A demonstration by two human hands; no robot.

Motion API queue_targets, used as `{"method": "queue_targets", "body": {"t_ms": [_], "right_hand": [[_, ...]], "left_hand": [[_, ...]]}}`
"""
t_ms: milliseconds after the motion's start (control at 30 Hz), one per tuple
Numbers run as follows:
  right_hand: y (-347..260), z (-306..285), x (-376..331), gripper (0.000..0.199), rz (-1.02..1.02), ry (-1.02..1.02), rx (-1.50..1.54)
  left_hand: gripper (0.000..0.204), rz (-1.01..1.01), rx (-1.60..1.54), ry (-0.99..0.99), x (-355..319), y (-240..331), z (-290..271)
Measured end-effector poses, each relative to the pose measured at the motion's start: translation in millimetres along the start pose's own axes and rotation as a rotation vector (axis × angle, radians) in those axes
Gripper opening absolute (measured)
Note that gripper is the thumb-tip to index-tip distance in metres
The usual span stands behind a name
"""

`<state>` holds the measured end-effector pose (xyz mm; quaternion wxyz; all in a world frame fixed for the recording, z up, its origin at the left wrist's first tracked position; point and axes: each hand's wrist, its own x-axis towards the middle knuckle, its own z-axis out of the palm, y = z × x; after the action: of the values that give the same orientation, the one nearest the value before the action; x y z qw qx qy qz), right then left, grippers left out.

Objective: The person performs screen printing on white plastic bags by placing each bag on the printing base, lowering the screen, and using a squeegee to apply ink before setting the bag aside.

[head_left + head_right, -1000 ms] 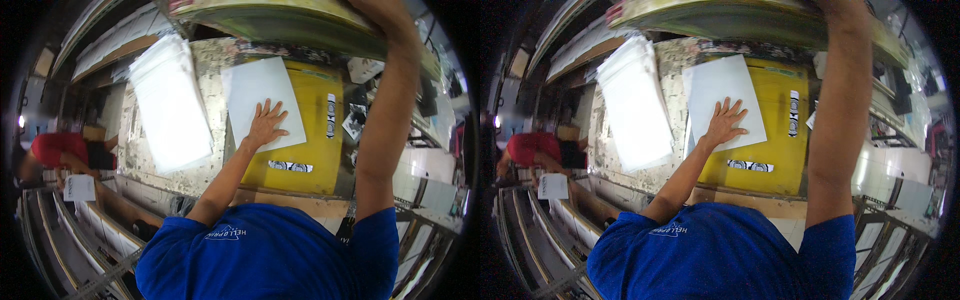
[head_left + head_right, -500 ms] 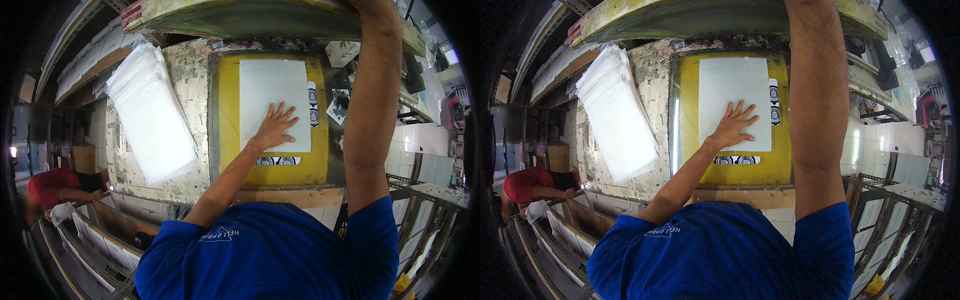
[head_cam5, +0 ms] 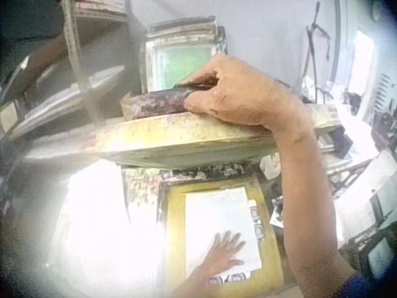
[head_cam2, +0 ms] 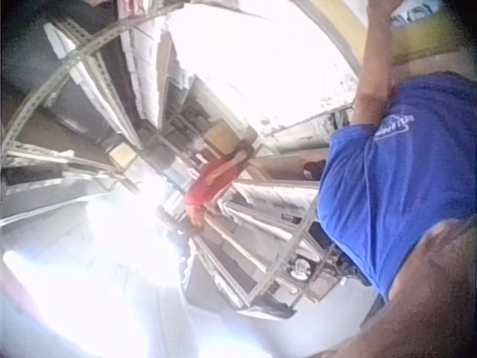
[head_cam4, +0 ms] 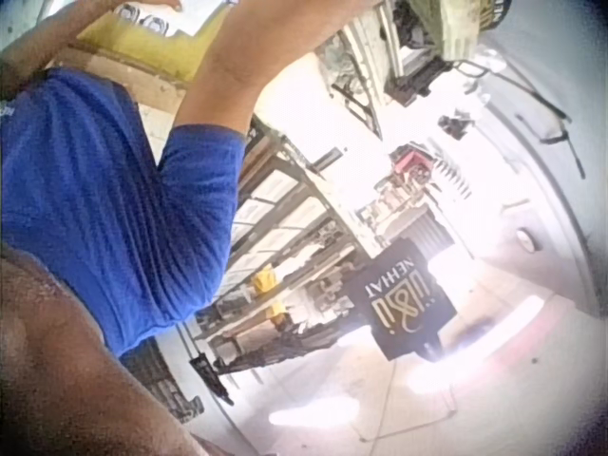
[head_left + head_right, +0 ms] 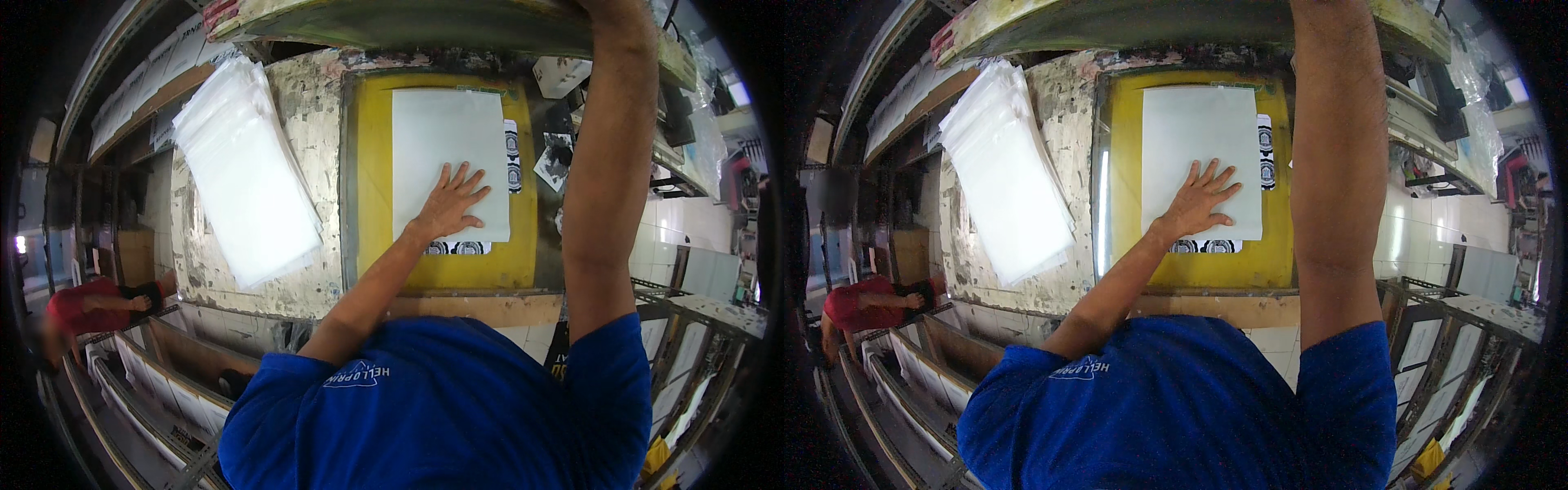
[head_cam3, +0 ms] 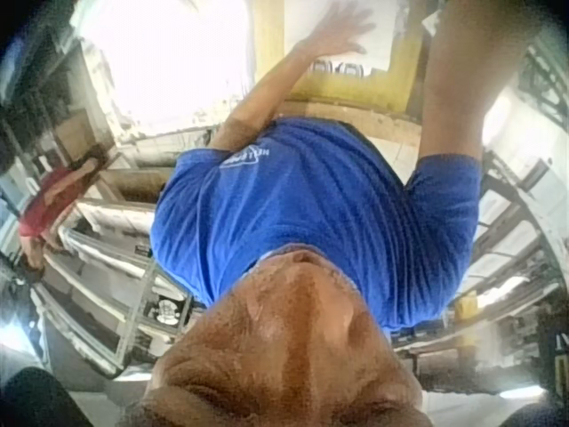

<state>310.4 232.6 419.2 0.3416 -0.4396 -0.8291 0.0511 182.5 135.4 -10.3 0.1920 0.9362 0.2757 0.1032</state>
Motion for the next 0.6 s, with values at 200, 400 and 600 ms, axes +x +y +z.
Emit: {"method": "queue_targets", "body": {"t_ms": [200, 400, 600], "right_hand": [[-4.6, 8.9, -8.6, 0.045, -0.016, 0.071, -0.093], [-7.9, 26.4, -20.2, 0.043, 0.015, 0.126, -0.177], [-12.6, 21.2, -11.0, 0.045, 0.145, 0.042, -0.092]], "left_hand": [[0.081, 0.004, -0.005, 0.209, -7.6, -2.2, -19.0], [0.105, -0.324, -0.051, 0.209, -59.1, -6.3, -77.6], [0.116, -0.394, 0.076, 0.081, -78.7, -26.9, -33.7]]}}
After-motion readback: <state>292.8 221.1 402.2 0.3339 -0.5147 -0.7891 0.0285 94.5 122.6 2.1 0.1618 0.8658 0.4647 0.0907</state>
